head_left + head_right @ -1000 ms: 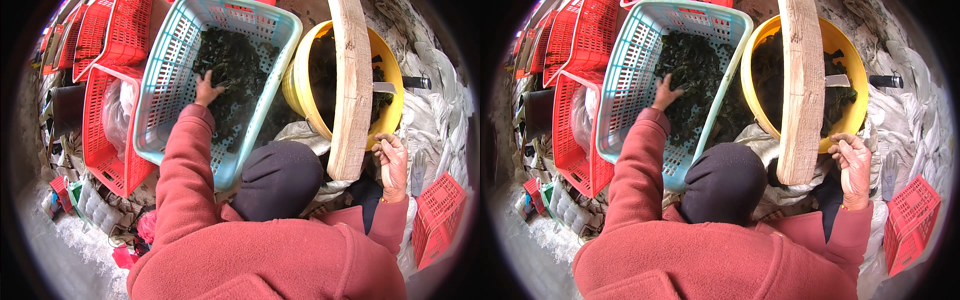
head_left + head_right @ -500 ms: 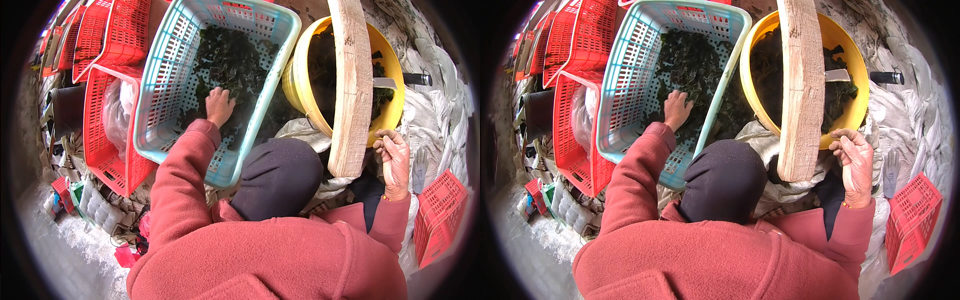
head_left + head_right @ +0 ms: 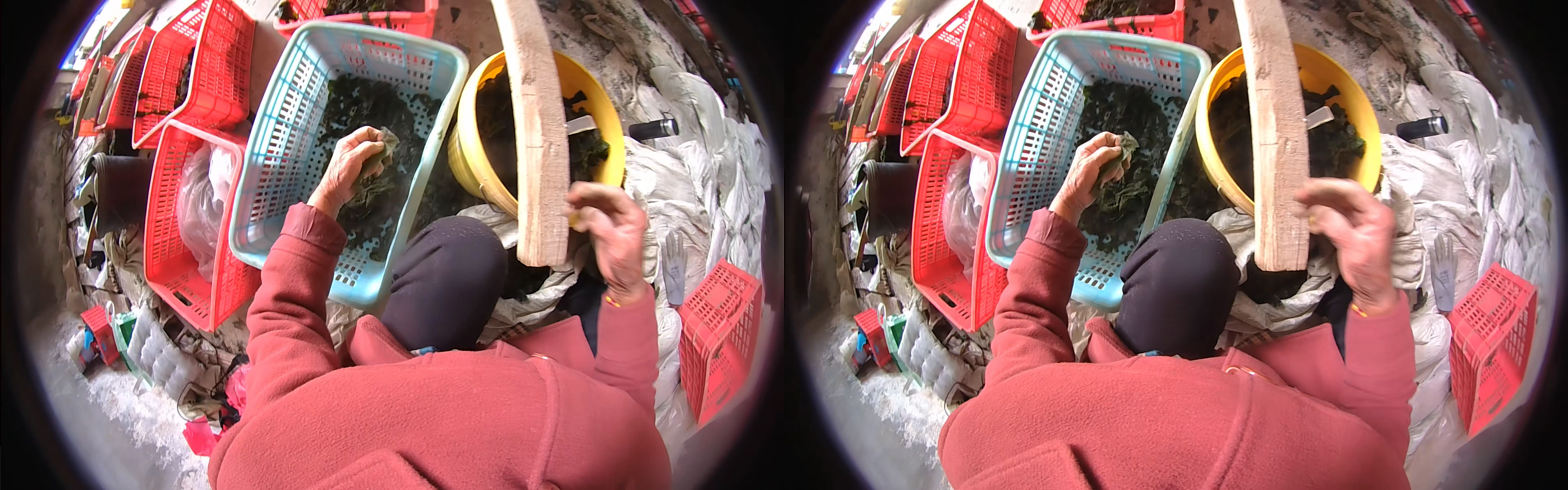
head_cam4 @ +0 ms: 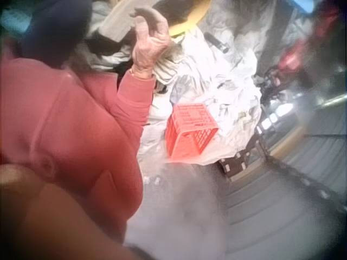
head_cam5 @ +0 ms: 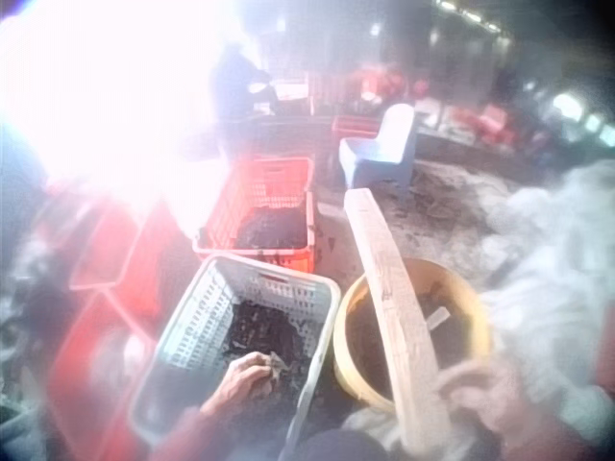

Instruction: The person sits on the floor and repeatedly picks green leafy vegetables from a light blue basket, strips them by hand, and places the pieces into a yellow bucket. The process is continuous and repetitive.

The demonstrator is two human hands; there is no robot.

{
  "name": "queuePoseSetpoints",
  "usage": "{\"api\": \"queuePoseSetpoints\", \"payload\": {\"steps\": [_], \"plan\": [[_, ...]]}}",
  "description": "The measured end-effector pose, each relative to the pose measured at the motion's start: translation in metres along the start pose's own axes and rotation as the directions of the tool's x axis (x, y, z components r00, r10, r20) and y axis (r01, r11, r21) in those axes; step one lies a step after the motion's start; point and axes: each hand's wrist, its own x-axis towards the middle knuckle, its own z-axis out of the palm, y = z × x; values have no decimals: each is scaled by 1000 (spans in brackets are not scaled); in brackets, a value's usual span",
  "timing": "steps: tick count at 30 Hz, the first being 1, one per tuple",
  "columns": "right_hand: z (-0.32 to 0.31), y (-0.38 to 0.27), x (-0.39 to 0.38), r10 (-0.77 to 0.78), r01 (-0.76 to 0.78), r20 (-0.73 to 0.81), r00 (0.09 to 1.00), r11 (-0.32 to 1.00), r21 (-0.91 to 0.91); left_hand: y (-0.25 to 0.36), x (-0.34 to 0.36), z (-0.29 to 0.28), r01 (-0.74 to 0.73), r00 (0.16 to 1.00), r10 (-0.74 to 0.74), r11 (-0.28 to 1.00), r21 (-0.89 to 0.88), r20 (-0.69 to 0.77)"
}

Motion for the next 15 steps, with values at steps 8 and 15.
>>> {"api": "queuePoseSetpoints", "payload": {"steps": [8, 15], "plan": [[109, -14, 78, -173, 206, 354, 919, 977, -58, 108, -43, 98, -100, 941, 87, 995, 23, 326], [48, -39, 41, 93, -130, 271, 958, 984, 122, 126, -58, 108, -239, 894, 145, 955, 176, 425]]}}
